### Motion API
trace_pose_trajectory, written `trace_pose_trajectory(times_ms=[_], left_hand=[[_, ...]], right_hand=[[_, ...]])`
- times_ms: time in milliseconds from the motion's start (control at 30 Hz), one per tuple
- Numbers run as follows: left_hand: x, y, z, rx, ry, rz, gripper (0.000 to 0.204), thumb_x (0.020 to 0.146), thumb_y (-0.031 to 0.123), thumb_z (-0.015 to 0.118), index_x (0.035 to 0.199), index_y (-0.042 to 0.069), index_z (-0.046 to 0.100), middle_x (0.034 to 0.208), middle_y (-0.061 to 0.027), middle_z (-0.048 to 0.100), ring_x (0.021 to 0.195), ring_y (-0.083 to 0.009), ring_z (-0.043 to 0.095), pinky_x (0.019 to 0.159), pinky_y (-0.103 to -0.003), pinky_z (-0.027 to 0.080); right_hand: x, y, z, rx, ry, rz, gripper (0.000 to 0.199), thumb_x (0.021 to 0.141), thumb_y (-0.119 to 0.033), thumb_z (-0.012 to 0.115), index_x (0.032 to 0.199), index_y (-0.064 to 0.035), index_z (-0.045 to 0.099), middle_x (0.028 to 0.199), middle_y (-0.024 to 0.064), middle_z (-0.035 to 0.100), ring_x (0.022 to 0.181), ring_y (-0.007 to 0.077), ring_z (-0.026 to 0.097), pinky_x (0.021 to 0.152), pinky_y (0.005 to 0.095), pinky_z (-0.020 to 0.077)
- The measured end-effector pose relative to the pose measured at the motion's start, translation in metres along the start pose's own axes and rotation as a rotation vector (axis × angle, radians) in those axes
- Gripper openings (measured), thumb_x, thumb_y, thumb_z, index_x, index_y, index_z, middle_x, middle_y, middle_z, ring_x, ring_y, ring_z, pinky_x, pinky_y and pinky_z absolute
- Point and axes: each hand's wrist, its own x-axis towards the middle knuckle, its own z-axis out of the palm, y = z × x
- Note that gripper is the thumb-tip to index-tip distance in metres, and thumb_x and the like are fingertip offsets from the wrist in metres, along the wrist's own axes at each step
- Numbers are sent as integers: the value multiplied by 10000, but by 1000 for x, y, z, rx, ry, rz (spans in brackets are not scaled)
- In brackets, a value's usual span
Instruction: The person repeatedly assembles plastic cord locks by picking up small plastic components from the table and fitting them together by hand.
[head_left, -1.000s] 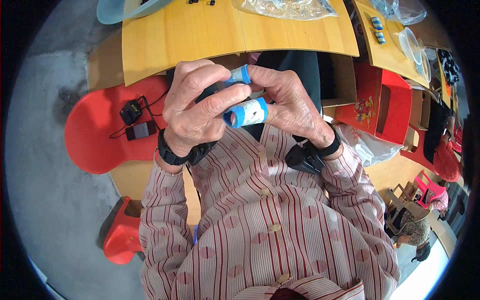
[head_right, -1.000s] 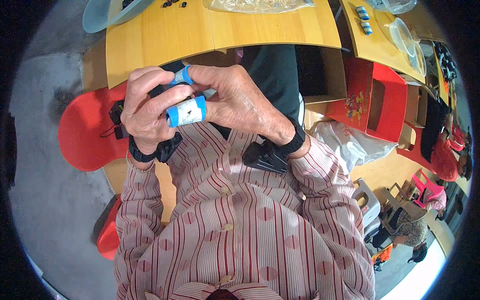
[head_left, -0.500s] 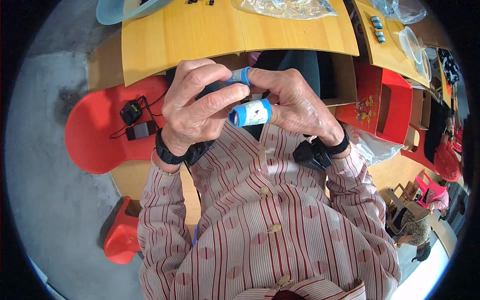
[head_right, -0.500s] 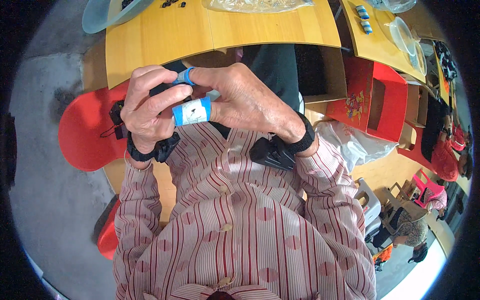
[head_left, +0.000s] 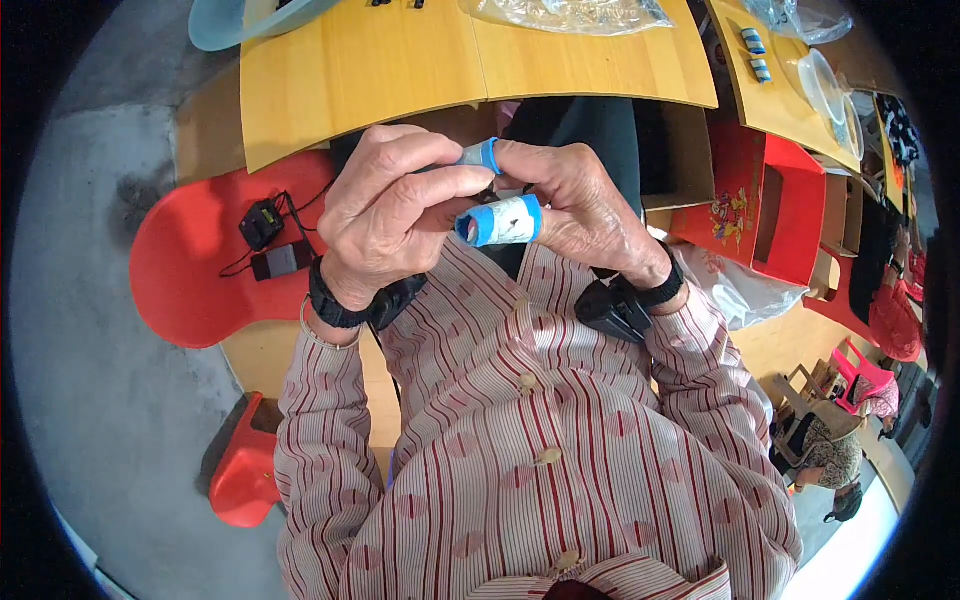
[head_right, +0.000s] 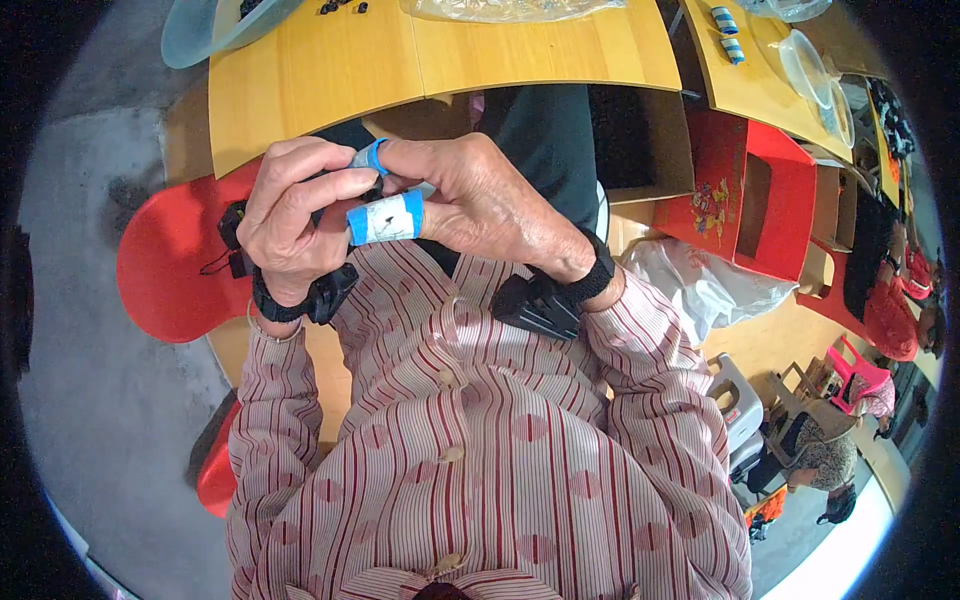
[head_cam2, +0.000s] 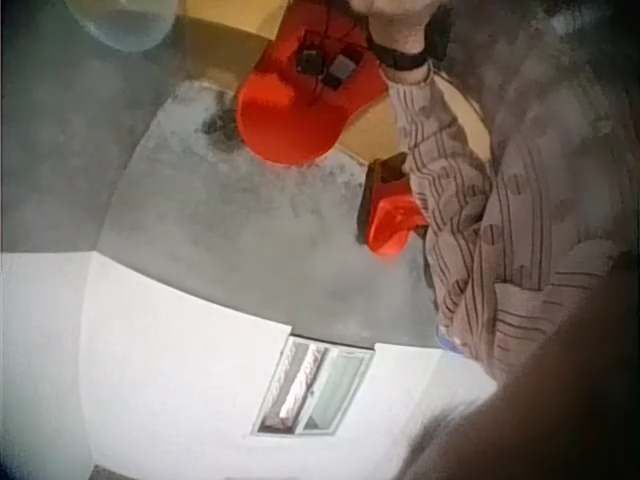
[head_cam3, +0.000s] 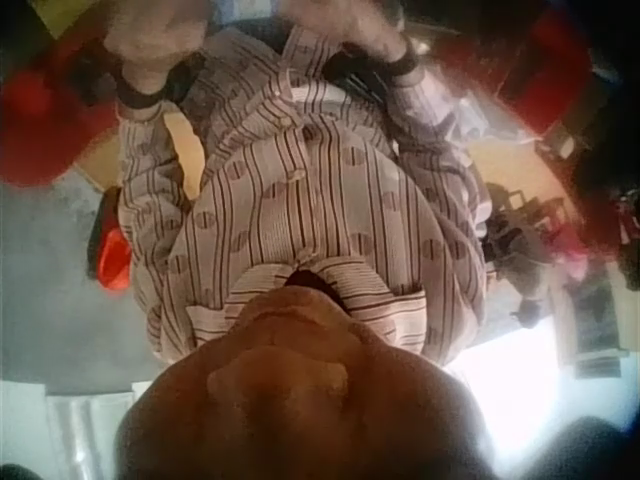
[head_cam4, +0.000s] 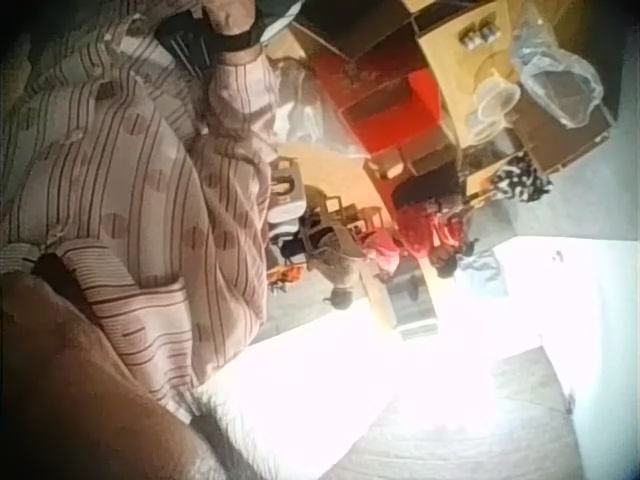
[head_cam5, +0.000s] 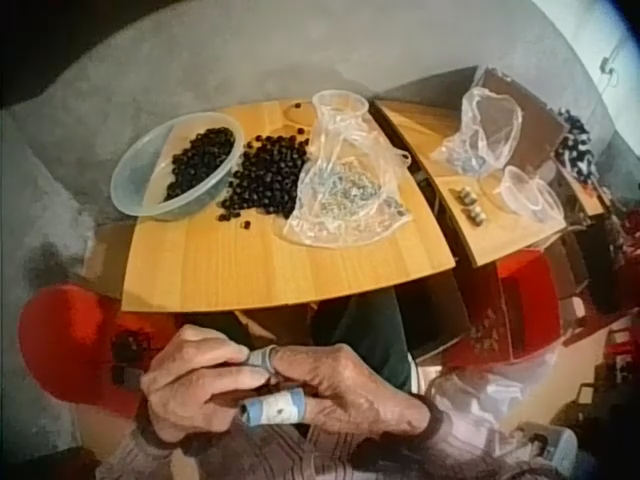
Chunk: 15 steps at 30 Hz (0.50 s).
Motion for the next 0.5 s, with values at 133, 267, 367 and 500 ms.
trace_pose_trajectory(times_ms=[133, 267, 367, 500], left_hand=[[3, 1, 2, 19, -3, 21, 355, 547, -67, 715, 884, 45, 697, 876, -75, 613, 752, -242, 607, 626, -319, 522], [2, 0, 4, 70, -6, 66, 369, 538, -78, 701, 887, 42, 697, 892, -78, 614, 757, -246, 609, 631, -318, 531], [2, 1, 2, 80, -26, 72, 363, 542, -80, 690, 884, 40, 697, 910, -77, 612, 762, -248, 609, 633, -317, 534], [1, 0, 3, 83, -19, 86, 366, 550, -75, 684, 897, 40, 695, 926, -73, 609, 771, -248, 608, 631, -319, 533]], right_hand=[[-1, 2, 0, 47, 32, -11, 338, 796, -226, 749, 969, 15, 586, 727, 53, 583, 656, 93, 476, 585, 271, 457], [-2, 6, -2, 91, 35, -34, 343, 806, -241, 743, 984, 12, 593, 742, 43, 589, 671, 78, 474, 593, 262, 462], [-1, 2, -5, 102, -60, 105, 442, 791, -226, 766, 1137, -12, 595, 918, 10, 615, 853, 54, 545, 755, 227, 483], [-1, 6, 2, 102, -2, 30, 384, 811, -232, 745, 1083, -8, 594, 860, 26, 608, 784, 58, 510, 684, 242, 480]])
